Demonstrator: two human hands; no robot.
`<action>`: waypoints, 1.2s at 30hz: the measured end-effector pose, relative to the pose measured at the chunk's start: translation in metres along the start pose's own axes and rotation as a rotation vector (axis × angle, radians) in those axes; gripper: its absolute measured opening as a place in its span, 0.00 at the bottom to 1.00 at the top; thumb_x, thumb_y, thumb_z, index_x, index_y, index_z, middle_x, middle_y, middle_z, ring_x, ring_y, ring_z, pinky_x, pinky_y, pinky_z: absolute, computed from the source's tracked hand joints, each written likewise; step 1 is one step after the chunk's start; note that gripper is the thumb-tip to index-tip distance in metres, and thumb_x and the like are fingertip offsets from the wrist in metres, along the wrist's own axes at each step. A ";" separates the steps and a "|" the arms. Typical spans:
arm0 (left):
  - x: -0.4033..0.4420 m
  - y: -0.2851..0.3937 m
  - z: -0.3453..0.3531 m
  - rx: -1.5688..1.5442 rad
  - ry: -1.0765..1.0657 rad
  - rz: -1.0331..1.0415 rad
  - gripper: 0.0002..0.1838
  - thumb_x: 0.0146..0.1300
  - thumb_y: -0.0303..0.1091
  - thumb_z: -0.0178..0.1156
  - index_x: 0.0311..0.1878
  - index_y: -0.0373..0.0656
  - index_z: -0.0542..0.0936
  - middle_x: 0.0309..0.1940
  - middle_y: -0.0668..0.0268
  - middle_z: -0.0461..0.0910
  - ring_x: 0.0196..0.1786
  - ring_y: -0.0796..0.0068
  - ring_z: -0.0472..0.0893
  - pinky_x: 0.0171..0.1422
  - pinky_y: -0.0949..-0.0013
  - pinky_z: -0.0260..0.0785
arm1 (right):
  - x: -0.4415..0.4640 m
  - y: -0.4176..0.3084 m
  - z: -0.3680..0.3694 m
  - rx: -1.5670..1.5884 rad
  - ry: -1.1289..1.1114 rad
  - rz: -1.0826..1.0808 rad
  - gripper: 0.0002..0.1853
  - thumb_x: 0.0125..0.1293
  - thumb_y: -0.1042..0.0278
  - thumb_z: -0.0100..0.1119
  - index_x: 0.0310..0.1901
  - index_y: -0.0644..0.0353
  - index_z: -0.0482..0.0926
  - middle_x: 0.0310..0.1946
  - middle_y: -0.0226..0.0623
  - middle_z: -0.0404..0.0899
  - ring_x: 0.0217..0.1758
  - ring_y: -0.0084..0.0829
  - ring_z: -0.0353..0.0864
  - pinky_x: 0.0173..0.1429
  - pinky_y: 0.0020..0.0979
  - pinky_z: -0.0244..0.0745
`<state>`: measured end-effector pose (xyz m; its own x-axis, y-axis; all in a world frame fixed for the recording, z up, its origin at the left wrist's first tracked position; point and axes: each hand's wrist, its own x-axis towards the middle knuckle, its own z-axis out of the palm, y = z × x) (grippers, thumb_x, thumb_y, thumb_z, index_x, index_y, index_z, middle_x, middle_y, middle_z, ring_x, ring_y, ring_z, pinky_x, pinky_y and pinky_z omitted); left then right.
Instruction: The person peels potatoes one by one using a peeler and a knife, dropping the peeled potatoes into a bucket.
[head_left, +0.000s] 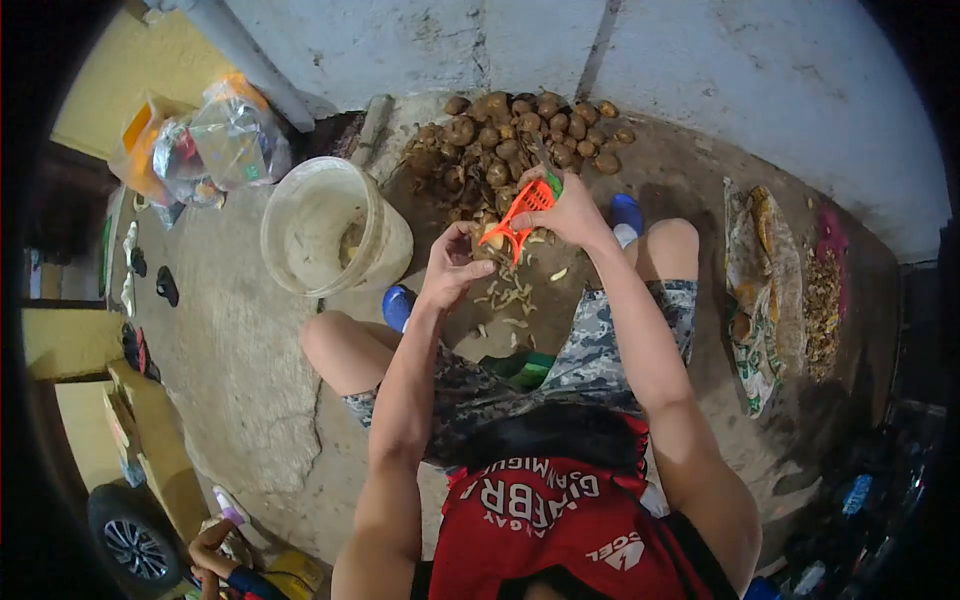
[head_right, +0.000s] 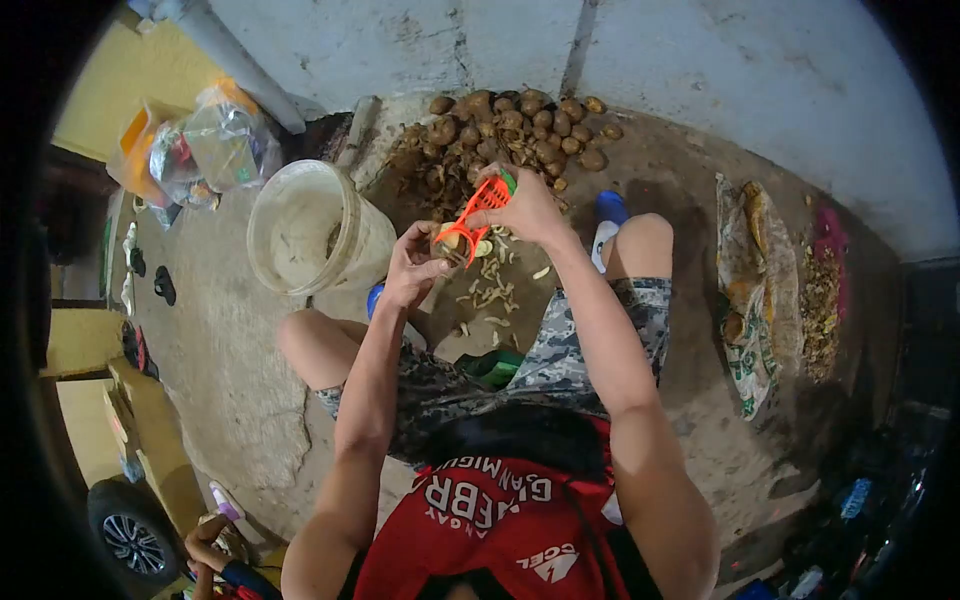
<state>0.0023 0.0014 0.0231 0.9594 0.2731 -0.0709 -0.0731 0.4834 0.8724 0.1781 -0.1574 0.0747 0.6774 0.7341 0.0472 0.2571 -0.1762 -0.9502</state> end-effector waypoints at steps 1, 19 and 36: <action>0.000 -0.001 -0.001 -0.030 -0.035 -0.015 0.33 0.46 0.28 0.80 0.56 0.39 0.74 0.49 0.67 0.80 0.51 0.74 0.80 0.58 0.69 0.74 | 0.003 0.008 -0.002 0.000 -0.001 0.005 0.32 0.39 0.55 0.86 0.44 0.62 0.80 0.40 0.32 0.84 0.45 0.26 0.80 0.54 0.32 0.74; -0.006 0.006 -0.005 -0.441 -0.240 -0.099 0.34 0.50 0.23 0.76 0.60 0.38 0.71 0.53 0.63 0.79 0.51 0.70 0.81 0.59 0.64 0.76 | 0.011 0.033 -0.010 0.044 0.088 0.138 0.28 0.43 0.65 0.86 0.45 0.61 0.79 0.37 0.26 0.81 0.42 0.19 0.79 0.50 0.27 0.75; -0.001 0.003 0.003 -0.096 -0.021 0.018 0.35 0.48 0.22 0.77 0.60 0.39 0.72 0.54 0.63 0.79 0.56 0.70 0.80 0.63 0.64 0.74 | 0.004 0.004 0.003 0.100 -0.004 0.063 0.28 0.41 0.64 0.85 0.44 0.62 0.80 0.38 0.29 0.83 0.43 0.22 0.79 0.53 0.29 0.74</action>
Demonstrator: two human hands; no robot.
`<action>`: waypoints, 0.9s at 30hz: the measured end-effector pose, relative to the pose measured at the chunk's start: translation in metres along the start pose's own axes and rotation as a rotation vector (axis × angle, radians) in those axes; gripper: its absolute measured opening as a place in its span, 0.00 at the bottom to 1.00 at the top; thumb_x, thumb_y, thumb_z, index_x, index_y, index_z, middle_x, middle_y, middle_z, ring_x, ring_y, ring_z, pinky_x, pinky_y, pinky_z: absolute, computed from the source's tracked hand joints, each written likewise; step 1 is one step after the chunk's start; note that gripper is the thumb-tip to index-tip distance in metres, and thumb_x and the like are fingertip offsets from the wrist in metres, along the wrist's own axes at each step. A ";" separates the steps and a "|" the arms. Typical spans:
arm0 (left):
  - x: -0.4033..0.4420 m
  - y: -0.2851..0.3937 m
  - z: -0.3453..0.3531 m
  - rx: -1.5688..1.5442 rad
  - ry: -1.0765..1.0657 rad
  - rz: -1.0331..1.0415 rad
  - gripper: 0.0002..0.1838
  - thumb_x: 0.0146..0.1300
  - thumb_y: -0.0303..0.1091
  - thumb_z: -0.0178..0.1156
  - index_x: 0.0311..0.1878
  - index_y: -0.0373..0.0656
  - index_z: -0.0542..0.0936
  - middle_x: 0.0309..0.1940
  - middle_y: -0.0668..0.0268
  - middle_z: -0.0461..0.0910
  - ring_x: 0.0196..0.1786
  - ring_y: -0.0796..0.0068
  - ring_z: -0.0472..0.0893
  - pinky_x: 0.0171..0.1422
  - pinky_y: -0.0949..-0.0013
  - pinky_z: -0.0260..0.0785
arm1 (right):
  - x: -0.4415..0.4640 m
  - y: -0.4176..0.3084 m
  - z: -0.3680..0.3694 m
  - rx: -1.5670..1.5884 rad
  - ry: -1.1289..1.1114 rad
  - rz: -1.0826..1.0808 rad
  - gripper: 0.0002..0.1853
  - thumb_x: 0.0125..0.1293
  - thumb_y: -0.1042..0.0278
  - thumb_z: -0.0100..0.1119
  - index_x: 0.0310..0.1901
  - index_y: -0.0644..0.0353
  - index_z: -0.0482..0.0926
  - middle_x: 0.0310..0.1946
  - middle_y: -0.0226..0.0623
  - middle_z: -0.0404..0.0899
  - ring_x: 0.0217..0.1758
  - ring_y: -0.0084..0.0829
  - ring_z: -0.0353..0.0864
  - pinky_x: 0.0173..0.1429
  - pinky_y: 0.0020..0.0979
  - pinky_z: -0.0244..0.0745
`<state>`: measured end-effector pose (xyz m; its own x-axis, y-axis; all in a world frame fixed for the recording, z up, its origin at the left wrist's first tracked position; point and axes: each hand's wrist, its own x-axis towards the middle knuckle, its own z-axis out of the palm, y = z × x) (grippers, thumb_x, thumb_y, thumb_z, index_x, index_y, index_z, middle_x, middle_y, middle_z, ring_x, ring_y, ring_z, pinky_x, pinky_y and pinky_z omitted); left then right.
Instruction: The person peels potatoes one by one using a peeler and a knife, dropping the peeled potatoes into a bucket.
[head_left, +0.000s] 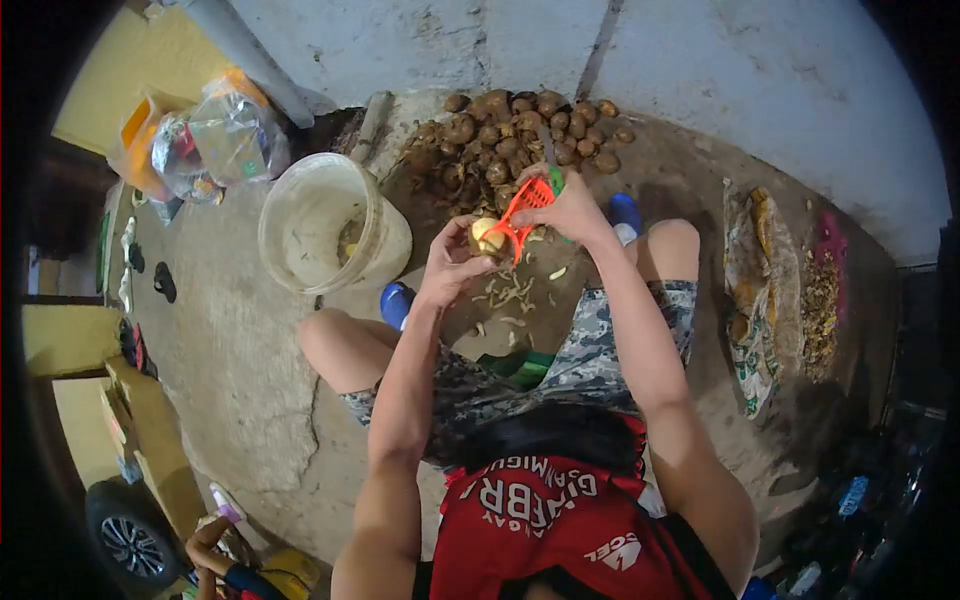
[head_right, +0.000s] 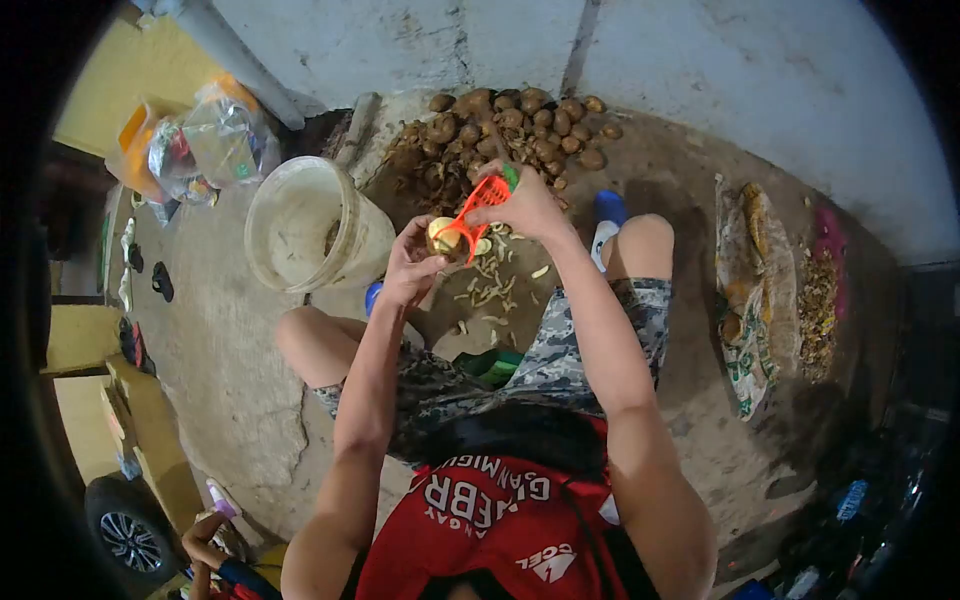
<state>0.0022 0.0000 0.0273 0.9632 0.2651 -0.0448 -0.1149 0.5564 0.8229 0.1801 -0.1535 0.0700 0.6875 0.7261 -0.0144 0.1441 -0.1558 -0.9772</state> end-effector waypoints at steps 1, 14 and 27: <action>-0.001 0.000 -0.001 0.003 -0.001 -0.003 0.35 0.48 0.22 0.77 0.60 0.39 0.72 0.54 0.63 0.79 0.56 0.70 0.80 0.63 0.64 0.74 | -0.001 -0.003 0.002 -0.033 -0.028 -0.039 0.30 0.40 0.62 0.86 0.44 0.62 0.81 0.38 0.31 0.84 0.44 0.24 0.81 0.54 0.30 0.74; -0.001 0.003 -0.003 -0.176 -0.021 0.030 0.44 0.45 0.33 0.81 0.65 0.39 0.67 0.58 0.60 0.76 0.62 0.62 0.77 0.71 0.57 0.68 | 0.000 0.000 -0.015 -0.041 0.135 -0.017 0.27 0.43 0.64 0.85 0.43 0.62 0.80 0.36 0.29 0.83 0.42 0.22 0.79 0.50 0.30 0.75; -0.004 0.000 -0.001 -0.082 -0.113 0.007 0.42 0.47 0.32 0.80 0.64 0.36 0.68 0.55 0.59 0.78 0.59 0.64 0.80 0.64 0.61 0.77 | 0.011 0.024 -0.015 -0.094 0.032 -0.019 0.25 0.43 0.66 0.85 0.41 0.61 0.80 0.36 0.27 0.82 0.40 0.20 0.78 0.50 0.28 0.75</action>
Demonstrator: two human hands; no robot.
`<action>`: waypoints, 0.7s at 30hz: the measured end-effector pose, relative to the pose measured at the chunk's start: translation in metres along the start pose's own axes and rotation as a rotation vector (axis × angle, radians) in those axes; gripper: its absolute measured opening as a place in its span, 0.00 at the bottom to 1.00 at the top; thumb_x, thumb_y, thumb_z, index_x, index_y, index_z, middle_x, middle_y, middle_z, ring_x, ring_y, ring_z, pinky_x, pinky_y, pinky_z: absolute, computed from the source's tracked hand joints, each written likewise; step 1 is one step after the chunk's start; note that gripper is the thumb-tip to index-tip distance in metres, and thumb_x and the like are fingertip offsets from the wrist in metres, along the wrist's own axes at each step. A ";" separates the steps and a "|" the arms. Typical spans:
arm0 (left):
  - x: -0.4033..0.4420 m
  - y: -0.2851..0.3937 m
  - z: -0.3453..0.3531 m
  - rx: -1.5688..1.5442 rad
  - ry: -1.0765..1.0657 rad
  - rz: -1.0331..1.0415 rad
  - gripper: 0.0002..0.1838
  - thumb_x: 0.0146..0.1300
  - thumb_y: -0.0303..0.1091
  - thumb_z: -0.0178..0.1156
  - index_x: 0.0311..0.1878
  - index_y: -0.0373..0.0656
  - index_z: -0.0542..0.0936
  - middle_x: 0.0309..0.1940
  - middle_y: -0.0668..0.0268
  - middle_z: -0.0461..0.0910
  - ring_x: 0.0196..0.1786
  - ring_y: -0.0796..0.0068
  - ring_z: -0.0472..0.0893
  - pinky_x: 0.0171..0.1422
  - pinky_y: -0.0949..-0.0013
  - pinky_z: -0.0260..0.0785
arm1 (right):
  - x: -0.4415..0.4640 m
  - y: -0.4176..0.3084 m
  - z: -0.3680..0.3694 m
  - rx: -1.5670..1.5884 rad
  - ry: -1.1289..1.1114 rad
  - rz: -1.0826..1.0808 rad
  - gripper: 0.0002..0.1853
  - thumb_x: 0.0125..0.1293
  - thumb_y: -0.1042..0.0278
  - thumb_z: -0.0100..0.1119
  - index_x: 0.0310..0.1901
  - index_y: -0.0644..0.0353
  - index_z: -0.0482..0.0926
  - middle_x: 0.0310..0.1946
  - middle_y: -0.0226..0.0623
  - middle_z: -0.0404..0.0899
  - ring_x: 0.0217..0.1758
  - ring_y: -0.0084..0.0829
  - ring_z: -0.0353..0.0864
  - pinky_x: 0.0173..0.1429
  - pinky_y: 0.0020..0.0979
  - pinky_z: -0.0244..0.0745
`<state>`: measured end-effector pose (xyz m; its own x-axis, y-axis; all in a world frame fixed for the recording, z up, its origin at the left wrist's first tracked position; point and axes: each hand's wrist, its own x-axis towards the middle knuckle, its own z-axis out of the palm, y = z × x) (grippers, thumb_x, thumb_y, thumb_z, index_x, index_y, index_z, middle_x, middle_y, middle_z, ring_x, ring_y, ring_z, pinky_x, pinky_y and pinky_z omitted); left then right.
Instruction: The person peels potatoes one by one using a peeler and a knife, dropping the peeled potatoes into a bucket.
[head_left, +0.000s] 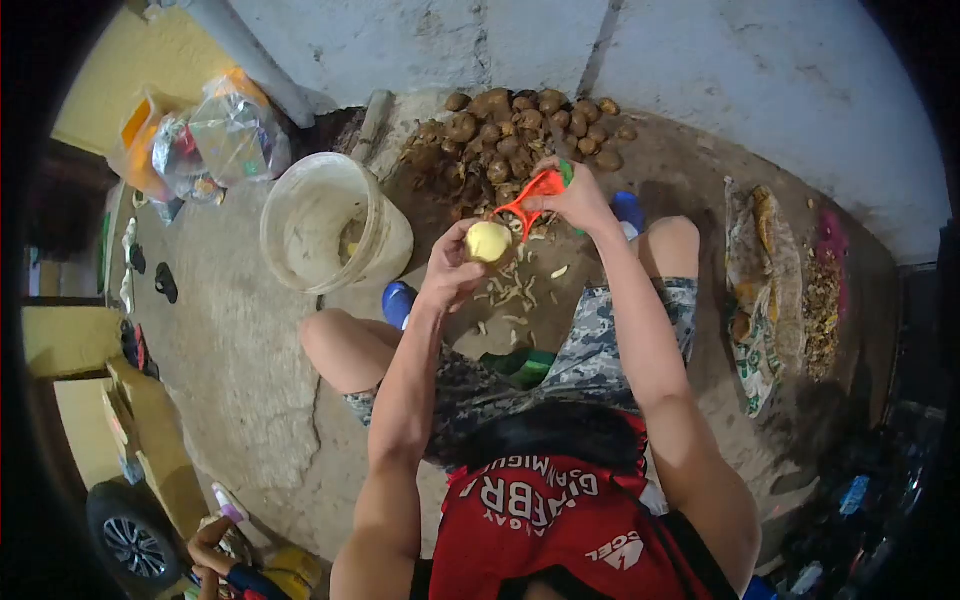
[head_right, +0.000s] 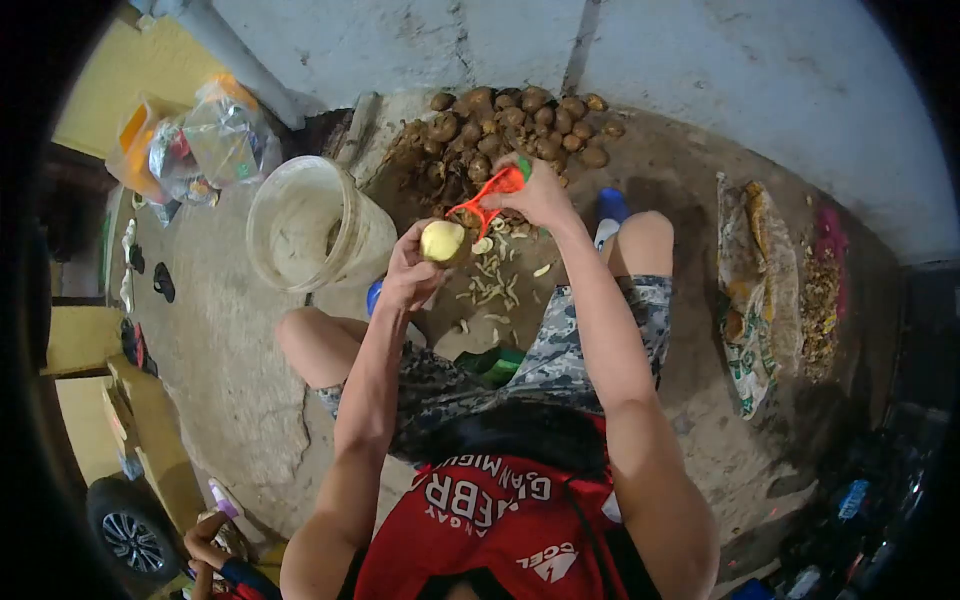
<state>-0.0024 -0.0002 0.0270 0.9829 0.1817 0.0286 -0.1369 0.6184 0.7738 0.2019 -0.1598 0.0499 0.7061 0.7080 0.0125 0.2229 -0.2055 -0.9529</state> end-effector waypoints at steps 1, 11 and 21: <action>-0.003 0.004 -0.002 -0.143 -0.043 -0.049 0.42 0.47 0.32 0.80 0.64 0.37 0.68 0.56 0.59 0.78 0.58 0.64 0.81 0.64 0.62 0.76 | 0.002 0.009 -0.008 -0.073 0.016 0.061 0.25 0.43 0.66 0.85 0.41 0.61 0.80 0.36 0.27 0.82 0.40 0.20 0.78 0.50 0.28 0.75; 0.007 -0.005 0.004 -0.023 0.111 0.081 0.42 0.50 0.33 0.78 0.66 0.39 0.67 0.57 0.57 0.77 0.52 0.69 0.82 0.44 0.71 0.71 | -0.011 -0.025 0.010 -0.031 0.033 -0.056 0.30 0.41 0.58 0.86 0.44 0.61 0.80 0.38 0.32 0.83 0.41 0.25 0.80 0.50 0.32 0.75; 0.002 0.001 0.001 -0.067 0.087 0.019 0.41 0.48 0.28 0.78 0.65 0.36 0.68 0.57 0.59 0.77 0.56 0.66 0.81 0.64 0.61 0.74 | -0.019 -0.042 0.012 0.035 0.022 -0.020 0.28 0.42 0.61 0.85 0.43 0.62 0.80 0.37 0.32 0.83 0.41 0.24 0.81 0.49 0.32 0.76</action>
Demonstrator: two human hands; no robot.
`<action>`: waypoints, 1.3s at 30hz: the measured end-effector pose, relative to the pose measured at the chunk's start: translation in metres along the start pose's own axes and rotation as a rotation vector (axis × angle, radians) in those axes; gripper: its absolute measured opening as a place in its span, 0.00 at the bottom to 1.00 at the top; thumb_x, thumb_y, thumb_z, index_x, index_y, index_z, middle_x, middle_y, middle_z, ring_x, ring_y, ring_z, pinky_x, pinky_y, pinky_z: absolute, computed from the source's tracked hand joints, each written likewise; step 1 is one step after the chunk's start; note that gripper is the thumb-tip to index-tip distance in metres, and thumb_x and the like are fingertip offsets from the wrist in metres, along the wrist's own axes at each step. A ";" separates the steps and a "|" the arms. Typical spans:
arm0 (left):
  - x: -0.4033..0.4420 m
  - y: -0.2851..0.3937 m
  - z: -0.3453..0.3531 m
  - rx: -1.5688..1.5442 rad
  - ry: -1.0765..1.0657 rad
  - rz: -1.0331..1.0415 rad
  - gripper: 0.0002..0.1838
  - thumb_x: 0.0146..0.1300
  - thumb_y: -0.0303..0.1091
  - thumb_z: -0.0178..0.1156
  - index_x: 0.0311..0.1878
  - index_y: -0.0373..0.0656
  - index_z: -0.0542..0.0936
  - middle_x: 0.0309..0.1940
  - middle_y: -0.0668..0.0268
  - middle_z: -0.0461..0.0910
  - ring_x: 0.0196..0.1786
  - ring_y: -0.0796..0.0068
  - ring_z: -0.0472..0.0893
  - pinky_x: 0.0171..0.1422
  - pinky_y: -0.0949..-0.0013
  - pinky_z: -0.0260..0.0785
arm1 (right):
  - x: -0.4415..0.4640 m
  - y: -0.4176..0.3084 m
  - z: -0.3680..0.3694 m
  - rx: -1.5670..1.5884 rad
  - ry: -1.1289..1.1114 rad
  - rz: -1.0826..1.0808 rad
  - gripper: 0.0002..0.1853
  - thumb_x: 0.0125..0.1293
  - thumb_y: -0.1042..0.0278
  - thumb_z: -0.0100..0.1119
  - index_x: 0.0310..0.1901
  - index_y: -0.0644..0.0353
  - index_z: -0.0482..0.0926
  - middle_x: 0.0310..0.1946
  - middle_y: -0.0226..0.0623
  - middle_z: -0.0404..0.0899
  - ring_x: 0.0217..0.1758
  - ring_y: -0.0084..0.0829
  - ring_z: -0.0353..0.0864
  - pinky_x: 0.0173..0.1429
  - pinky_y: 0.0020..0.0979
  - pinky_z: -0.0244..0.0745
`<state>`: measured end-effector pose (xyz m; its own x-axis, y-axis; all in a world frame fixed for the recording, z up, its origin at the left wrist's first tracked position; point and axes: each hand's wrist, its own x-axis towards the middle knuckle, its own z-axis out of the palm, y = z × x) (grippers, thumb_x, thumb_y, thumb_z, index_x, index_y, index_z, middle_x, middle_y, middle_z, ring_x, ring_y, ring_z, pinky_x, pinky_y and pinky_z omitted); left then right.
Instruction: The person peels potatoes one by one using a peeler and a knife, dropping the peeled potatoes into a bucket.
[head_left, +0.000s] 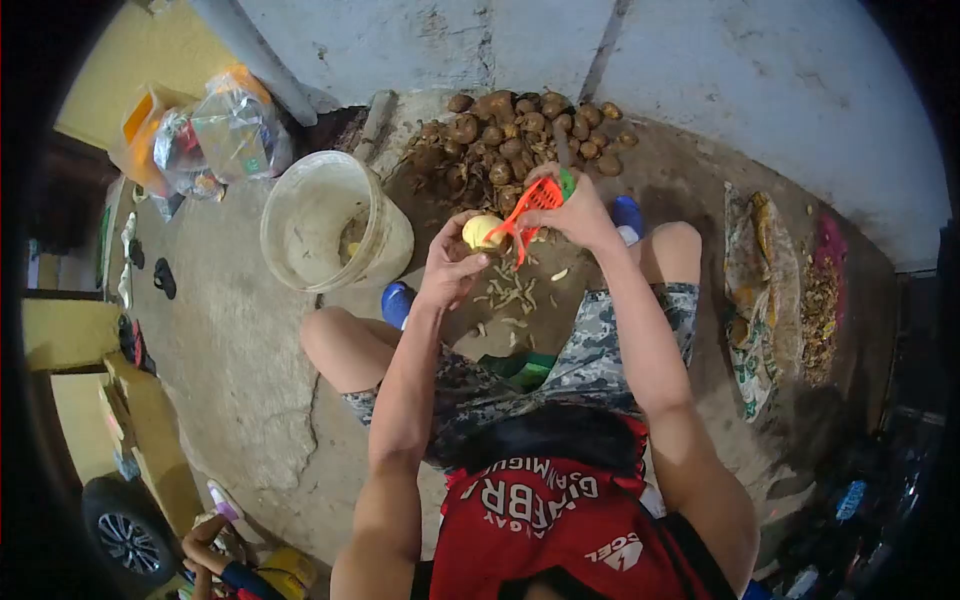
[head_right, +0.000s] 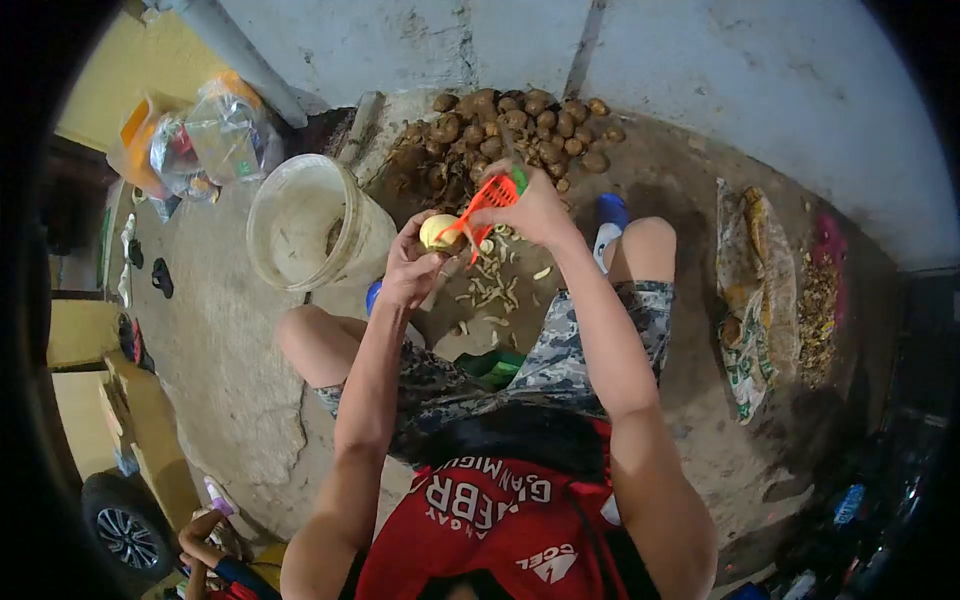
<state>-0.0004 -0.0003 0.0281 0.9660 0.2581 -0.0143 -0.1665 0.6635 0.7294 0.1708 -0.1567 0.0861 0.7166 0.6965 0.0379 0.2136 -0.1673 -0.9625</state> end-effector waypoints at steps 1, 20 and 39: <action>0.001 0.000 0.000 0.095 0.041 0.032 0.41 0.48 0.28 0.78 0.65 0.36 0.68 0.57 0.59 0.77 0.56 0.66 0.81 0.65 0.62 0.74 | -0.003 -0.003 0.002 -0.075 -0.030 -0.064 0.28 0.42 0.62 0.85 0.44 0.62 0.80 0.37 0.32 0.83 0.41 0.23 0.81 0.49 0.31 0.76; -0.003 0.006 0.005 -0.172 -0.072 -0.084 0.42 0.48 0.33 0.78 0.65 0.39 0.67 0.58 0.57 0.76 0.62 0.60 0.77 0.72 0.54 0.68 | 0.013 0.046 -0.010 -0.005 0.017 0.095 0.28 0.45 0.63 0.85 0.46 0.58 0.79 0.36 0.26 0.80 0.40 0.20 0.77 0.47 0.27 0.75; -0.003 0.006 0.003 0.158 0.017 0.011 0.41 0.48 0.30 0.77 0.65 0.30 0.70 0.58 0.55 0.79 0.60 0.65 0.80 0.68 0.61 0.71 | 0.002 -0.006 -0.004 -0.122 -0.010 0.034 0.26 0.45 0.70 0.83 0.45 0.62 0.79 0.37 0.27 0.82 0.42 0.19 0.79 0.51 0.27 0.75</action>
<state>-0.0032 0.0010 0.0350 0.9605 0.2777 -0.0164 -0.1427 0.5425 0.8279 0.1739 -0.1574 0.0927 0.7181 0.6959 0.0021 0.2684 -0.2742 -0.9235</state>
